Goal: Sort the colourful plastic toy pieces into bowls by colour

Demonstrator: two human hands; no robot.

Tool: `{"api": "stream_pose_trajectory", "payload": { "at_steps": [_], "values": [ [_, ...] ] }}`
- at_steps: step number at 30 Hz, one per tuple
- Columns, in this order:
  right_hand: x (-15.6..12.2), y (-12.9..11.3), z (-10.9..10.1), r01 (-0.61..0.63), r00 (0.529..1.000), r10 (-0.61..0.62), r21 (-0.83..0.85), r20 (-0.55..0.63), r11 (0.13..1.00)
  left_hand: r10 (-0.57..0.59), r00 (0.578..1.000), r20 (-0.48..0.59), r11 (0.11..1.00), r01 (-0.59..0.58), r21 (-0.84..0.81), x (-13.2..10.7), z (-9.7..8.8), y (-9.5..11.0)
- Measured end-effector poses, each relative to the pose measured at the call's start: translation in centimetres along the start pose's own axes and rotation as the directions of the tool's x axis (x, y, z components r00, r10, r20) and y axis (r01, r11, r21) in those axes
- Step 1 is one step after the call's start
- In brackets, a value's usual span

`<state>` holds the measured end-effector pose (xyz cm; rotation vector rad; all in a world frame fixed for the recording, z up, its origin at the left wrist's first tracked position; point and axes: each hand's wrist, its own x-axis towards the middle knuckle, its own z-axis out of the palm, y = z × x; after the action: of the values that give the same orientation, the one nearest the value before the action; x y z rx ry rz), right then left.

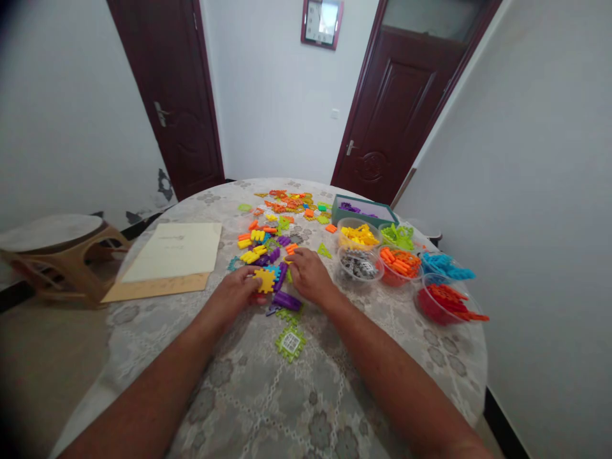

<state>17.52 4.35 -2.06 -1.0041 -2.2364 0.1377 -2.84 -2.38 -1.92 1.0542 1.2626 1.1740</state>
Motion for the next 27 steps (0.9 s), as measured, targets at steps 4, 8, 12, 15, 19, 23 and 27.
{"api": "stream_pose_trajectory", "payload": {
  "at_steps": [4,8,12,15,19,23,27],
  "values": [
    [1.5,1.7,1.2,-0.03,0.973,0.039,-0.044,0.228,0.999,-0.014,0.995,-0.099,0.994,0.003,-0.106,0.0,-0.1,0.1],
    [1.3,2.0,2.4,-0.075,0.952,0.082,-0.035,0.295,0.997,-0.036,0.992,-0.121,0.986,0.016,-0.165,0.2,-0.1,-0.1],
    [0.3,2.6,3.0,-0.172,0.97,0.171,-0.014,0.174,0.985,-0.078,0.989,-0.124,0.978,0.051,-0.203,0.3,-0.1,-0.3],
    [-0.3,2.6,2.6,-0.326,0.945,0.327,0.088,-0.006,0.941,-0.076,0.991,-0.111,0.978,0.052,-0.204,0.4,-0.2,-0.5],
    [-0.4,0.9,1.6,-0.366,0.901,0.428,0.415,-0.065,0.833,-0.022,0.997,-0.075,0.983,0.008,-0.182,0.7,-0.3,-0.9],
    [-0.3,-2.0,1.7,-0.344,0.929,0.344,0.663,0.137,0.664,0.02,0.999,-0.034,0.982,-0.026,-0.188,0.6,-0.3,-0.7],
    [-0.6,-3.6,2.7,-0.362,0.927,0.333,0.648,0.172,0.67,0.04,0.999,-0.004,0.974,-0.04,-0.223,0.2,-0.2,-0.4]
  ]
}}
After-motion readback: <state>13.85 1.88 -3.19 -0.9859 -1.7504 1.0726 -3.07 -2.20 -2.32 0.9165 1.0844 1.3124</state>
